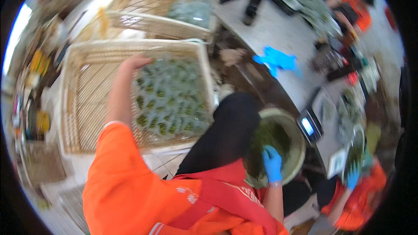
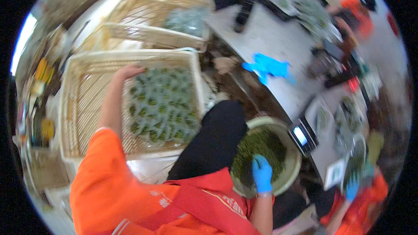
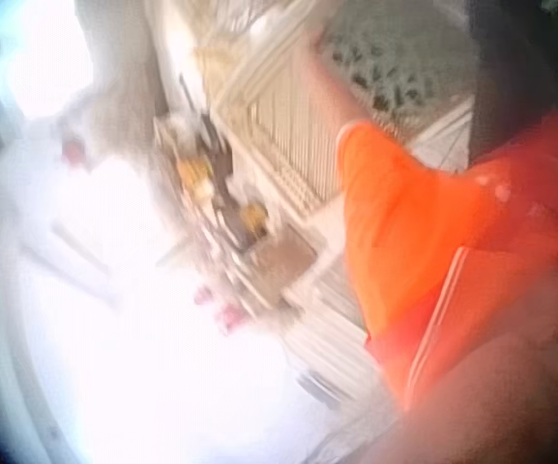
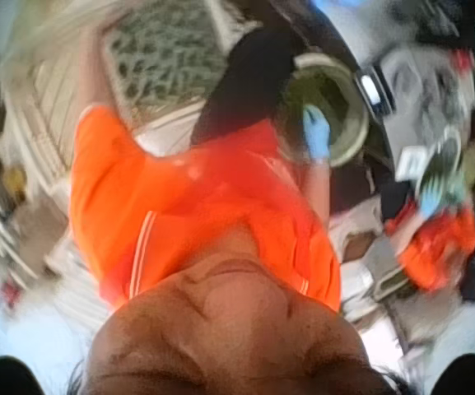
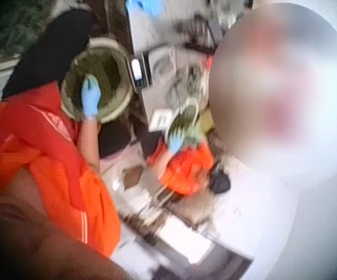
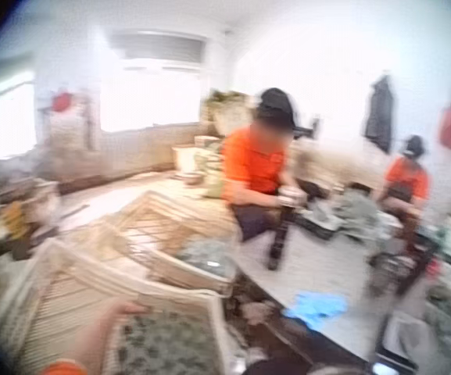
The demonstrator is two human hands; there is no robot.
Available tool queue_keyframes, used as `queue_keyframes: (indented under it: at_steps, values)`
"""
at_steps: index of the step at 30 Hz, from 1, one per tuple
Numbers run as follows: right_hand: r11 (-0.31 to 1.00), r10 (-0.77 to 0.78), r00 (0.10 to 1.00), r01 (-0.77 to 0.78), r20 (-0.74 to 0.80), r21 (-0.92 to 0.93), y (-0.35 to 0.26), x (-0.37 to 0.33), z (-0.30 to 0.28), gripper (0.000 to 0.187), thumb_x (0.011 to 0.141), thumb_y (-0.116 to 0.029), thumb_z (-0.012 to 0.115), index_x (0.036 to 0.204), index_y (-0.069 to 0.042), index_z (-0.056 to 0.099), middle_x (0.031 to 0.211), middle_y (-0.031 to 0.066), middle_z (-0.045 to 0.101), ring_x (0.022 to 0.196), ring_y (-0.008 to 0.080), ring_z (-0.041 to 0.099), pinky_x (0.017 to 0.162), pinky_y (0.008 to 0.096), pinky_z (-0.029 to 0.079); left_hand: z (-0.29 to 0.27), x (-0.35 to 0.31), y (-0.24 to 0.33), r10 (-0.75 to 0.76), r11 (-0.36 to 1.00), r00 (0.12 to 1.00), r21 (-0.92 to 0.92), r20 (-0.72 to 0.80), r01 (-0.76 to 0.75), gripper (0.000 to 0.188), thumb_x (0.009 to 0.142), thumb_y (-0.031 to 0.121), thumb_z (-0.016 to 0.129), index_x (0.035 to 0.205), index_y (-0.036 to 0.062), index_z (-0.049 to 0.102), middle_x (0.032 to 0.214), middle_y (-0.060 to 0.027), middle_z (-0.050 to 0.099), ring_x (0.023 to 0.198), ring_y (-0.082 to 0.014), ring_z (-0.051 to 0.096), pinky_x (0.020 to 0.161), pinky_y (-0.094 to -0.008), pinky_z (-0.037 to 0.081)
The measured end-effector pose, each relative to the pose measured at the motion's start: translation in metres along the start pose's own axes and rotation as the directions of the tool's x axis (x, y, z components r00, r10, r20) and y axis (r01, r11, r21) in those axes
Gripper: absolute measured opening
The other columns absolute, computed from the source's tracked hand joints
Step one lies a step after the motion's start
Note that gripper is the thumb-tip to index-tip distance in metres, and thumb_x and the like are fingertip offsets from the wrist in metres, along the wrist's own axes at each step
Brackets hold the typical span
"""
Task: The person scoops green tea leaves from a bowl into small plastic bags, weighs each bag on a digital scale, and places the filled bags into a white crate. The process is repeated continuously.
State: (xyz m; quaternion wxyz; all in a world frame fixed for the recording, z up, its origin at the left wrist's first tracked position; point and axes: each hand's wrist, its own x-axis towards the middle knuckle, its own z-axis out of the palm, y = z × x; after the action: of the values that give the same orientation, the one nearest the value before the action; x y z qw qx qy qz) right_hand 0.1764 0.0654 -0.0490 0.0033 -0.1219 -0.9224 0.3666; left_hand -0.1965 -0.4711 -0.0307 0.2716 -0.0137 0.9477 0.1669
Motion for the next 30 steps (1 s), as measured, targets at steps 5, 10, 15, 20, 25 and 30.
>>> queue_keyframes:
  at_steps: [5, 10, 15, 20, 25, 30]
  values:
    - [0.996, 0.035, 0.999, -0.031, 0.038, -0.079, 0.011, 0.004, 0.005, 0.022, 0.082, -0.018, 0.057, 0.099, -0.006, 0.064, 0.104, 0.0135, 0.062, 0.095, 0.0306, 0.059, 0.082, 0.0368, 0.047, 0.004, -0.021, -0.012, -0.196, 0.958, 0.973, -0.187, 0.126, 0.217, 0.069, 0.078, 0.06, 0.052, 0.128, 0.0112, 0.049, 0.133, -0.0107, 0.046, 0.114, -0.0306, 0.05, 0.083, -0.0488, 0.046]
    - [0.927, 0.266, 0.954, -0.293, -0.14, -0.232, 0.058, -0.007, 0.018, 0.036, 0.079, -0.025, 0.06, 0.11, -0.006, 0.058, 0.107, 0.0156, 0.06, 0.094, 0.0327, 0.059, 0.081, 0.0402, 0.047, -0.008, -0.02, 0.044, -0.246, 0.914, 0.966, 0.314, -0.078, 0.258, 0.056, 0.076, 0.055, 0.058, 0.109, 0.0106, 0.063, 0.099, -0.0165, 0.065, 0.09, -0.0319, 0.062, 0.075, -0.0435, 0.049]
    - [0.864, 0.405, 0.906, -0.424, -0.124, -0.272, 0.093, -0.017, 0.031, 0.04, 0.076, -0.029, 0.062, 0.109, -0.005, 0.056, 0.106, 0.0177, 0.059, 0.089, 0.0352, 0.059, 0.077, 0.0443, 0.048, 0.018, -0.073, 0.12, 0.427, 0.823, 0.783, 0.553, -0.453, -0.129, 0.036, 0.078, 0.043, 0.06, 0.094, 0.0104, 0.064, 0.075, -0.0144, 0.064, 0.07, -0.0319, 0.063, 0.068, -0.0426, 0.048]
    - [0.945, 0.32, 0.913, -0.291, 0.252, -0.146, 0.078, -0.016, 0.033, 0.019, 0.077, -0.027, 0.059, 0.08, -0.008, 0.064, 0.077, 0.0153, 0.064, 0.068, 0.0311, 0.062, 0.066, 0.0423, 0.049, 0.081, -0.126, 0.243, 0.753, 0.657, 0.479, 0.474, -0.451, -0.586, 0.026, 0.079, 0.031, 0.062, 0.098, 0.0124, 0.064, 0.076, -0.0107, 0.065, 0.063, -0.0266, 0.063, 0.06, -0.037, 0.05]
    - [0.998, 0.06, 0.936, -0.052, -0.348, 0.032, 0.029, -0.001, -0.052, 0.023, 0.08, -0.025, 0.06, 0.097, -0.011, 0.066, 0.088, 0.0138, 0.066, 0.076, 0.0263, 0.065, 0.069, 0.0361, 0.051, 0.133, -0.178, 0.349, 0.852, 0.323, 0.134, 0.308, -0.506, -0.895, 0.016, 0.076, 0.015, 0.065, 0.092, 0.0097, 0.064, 0.068, -0.0097, 0.062, 0.056, -0.0235, 0.059, 0.055, -0.0353, 0.047]
    - [0.967, 0.19, 0.787, -0.253, -0.587, -0.026, 0.003, 0.05, -0.135, 0.033, 0.082, -0.026, 0.059, 0.112, -0.013, 0.058, 0.081, 0.014, 0.064, 0.072, 0.0339, 0.061, 0.064, 0.0409, 0.048, 0.211, -0.191, 0.407, 0.846, 0.274, 0.194, 0.092, -0.496, -0.957, 0.011, 0.076, 0.016, 0.065, 0.086, 0.0111, 0.066, 0.061, -0.0096, 0.06, 0.052, -0.0229, 0.06, 0.049, -0.0336, 0.047]
